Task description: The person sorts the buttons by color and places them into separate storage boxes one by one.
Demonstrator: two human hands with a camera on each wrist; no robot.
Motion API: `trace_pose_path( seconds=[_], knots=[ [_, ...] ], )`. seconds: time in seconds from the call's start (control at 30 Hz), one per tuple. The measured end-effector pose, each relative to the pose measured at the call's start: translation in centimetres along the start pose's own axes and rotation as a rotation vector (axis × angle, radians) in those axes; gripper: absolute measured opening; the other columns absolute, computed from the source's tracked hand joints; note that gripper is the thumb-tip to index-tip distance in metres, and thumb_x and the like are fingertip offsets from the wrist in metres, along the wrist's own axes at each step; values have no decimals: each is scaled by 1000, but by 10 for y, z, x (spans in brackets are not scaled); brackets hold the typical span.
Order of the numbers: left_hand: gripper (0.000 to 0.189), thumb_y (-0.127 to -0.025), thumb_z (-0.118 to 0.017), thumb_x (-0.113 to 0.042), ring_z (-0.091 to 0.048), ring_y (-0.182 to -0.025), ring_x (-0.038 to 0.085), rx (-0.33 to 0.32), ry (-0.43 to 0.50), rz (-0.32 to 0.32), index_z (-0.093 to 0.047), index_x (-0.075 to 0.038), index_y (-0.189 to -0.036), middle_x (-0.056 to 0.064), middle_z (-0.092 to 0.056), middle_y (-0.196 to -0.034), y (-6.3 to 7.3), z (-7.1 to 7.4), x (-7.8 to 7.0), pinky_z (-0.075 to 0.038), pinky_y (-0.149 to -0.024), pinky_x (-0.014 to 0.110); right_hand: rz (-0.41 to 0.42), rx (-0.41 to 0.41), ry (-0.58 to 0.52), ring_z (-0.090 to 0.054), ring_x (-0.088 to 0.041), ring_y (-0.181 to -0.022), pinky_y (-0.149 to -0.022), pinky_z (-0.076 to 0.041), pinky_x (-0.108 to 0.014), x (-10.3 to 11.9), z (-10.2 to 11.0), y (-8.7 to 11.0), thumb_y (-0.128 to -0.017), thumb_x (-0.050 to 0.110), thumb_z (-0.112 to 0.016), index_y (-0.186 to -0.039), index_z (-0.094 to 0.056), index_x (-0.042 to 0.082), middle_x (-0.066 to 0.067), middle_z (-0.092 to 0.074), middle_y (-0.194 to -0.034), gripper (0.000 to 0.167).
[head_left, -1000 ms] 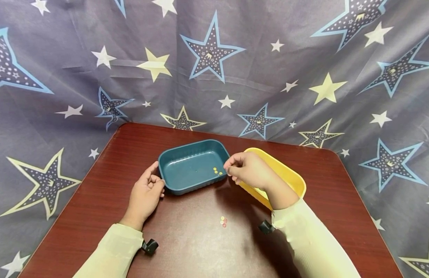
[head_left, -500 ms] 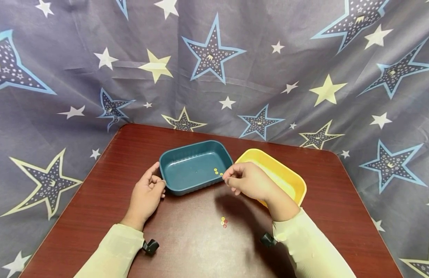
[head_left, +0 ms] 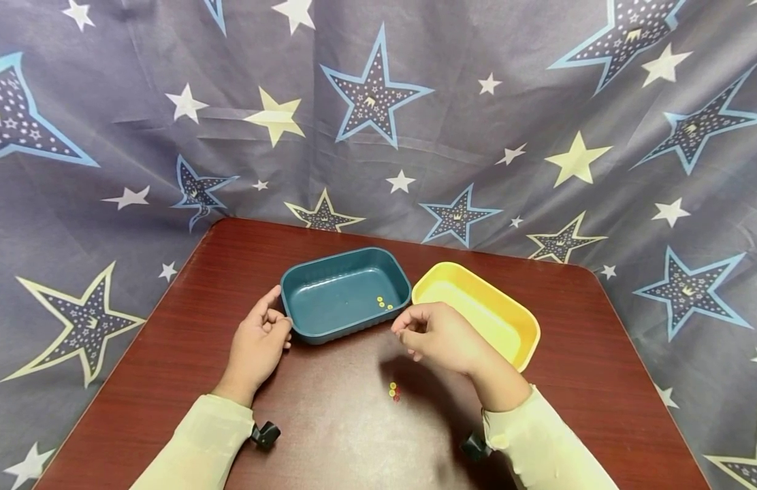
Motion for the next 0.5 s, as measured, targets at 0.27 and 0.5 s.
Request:
trace_pose_path(
  seconds=[0.27, 0.5],
  knots=[
    [61, -94, -62, -14, -65, -65, 26, 1, 3, -4, -46, -28, -151, 9, -60, -85, 0, 0, 1, -56, -56, 31, -11, 12, -10, -66, -24, -59, -56, -58, -34, -10, -10, 10, -93, 18, -70, -94, -73, 13, -1, -64, -73, 6],
    [61, -95, -62, -16, -64, -66, 26, 1, 1, 7, -45, -29, -151, 8, -60, -86, 1, 1, 0, -56, -56, 31, -46, 16, -6, -67, -19, -59, -58, -59, -34, -23, -17, 17, -93, 18, -70, -95, -73, 14, 0, -67, -77, 6]
  ],
)
Point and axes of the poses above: each hand's wrist, its own y-axis away from the middle knuckle, its own z-axis out of the back of the hand, x = y × z, the point moved 4 cm from there along -y, towards the middle knuckle
